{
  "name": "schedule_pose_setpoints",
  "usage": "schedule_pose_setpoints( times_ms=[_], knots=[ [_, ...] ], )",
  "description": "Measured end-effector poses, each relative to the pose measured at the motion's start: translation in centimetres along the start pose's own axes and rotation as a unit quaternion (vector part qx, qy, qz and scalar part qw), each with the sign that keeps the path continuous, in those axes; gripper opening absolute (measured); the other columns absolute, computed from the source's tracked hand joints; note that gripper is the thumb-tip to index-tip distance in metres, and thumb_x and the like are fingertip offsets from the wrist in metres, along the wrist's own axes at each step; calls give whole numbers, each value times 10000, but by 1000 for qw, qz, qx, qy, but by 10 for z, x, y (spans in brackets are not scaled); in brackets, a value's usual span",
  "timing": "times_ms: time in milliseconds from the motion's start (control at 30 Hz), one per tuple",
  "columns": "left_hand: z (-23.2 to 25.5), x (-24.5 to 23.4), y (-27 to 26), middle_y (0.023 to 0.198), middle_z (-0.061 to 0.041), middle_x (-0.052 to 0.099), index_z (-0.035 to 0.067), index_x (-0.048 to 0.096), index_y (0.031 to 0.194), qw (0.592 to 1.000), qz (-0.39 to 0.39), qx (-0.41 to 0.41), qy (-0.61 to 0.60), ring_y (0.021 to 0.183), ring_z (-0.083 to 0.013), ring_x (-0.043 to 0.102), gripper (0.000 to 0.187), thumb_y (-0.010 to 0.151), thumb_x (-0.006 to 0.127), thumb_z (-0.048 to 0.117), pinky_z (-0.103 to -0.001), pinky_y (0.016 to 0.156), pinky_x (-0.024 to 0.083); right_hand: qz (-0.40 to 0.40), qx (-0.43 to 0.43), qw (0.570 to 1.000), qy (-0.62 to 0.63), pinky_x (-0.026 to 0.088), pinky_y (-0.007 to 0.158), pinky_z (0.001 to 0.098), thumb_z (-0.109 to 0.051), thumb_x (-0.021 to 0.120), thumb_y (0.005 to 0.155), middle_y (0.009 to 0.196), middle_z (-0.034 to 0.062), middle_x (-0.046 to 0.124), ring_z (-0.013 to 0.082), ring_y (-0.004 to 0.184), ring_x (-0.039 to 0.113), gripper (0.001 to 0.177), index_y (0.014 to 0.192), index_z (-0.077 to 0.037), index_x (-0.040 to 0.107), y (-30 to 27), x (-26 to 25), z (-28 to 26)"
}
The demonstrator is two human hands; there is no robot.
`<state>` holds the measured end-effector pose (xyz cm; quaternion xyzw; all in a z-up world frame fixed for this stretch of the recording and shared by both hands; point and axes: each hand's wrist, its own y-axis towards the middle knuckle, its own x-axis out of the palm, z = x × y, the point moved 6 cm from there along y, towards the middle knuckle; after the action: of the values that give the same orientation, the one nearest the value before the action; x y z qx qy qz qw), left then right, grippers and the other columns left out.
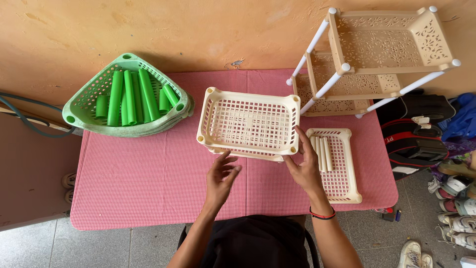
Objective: The person assembles a small plastic shelving unit by inserting white cylindrical legs into the corner sockets of beige perforated trays. They repeatedly attach and detach legs to test fit, then stack trays to form a two-tier structure on a red-and-white checkered table.
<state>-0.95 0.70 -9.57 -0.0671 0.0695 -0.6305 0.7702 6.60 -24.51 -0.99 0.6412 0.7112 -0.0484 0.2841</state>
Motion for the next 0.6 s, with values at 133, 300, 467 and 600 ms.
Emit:
schedule_pose_setpoints(
  times_ms=[133,300,467,600],
  knots=[
    [-11,-48,-2,1076,-265,662,9,588,1214,982,173,22,70,739,-303,526,458,886,823,226,-400,675,512,-7,45,999,26,516,1125,409,-46,733,883,1444,155,590,280,1300,616,829,1589,-96,302,-1,-3,17],
    [38,-68,18,1530,-221,419,94,260,1561,972,140,176,74,1329,-319,491,864,882,759,286,-503,1017,497,-2,58,997,45,553,1098,392,-52,701,897,1455,144,575,260,1285,623,820,1596,-134,280,-4,-1,33],
    [58,-54,33,1618,-215,400,133,293,1597,989,17,133,57,1470,-370,429,781,935,687,259,-576,1165,403,-8,49,996,72,533,1113,397,-25,677,928,1483,158,559,266,1312,606,810,1612,-150,262,-5,-1,35],
    [53,-46,37,1553,-215,470,96,372,1541,994,9,109,25,1394,-358,518,689,934,669,228,-545,1117,480,-4,43,995,89,544,1110,393,-41,665,928,1537,160,501,260,1325,594,822,1615,-162,230,-2,0,32]
  ],
)
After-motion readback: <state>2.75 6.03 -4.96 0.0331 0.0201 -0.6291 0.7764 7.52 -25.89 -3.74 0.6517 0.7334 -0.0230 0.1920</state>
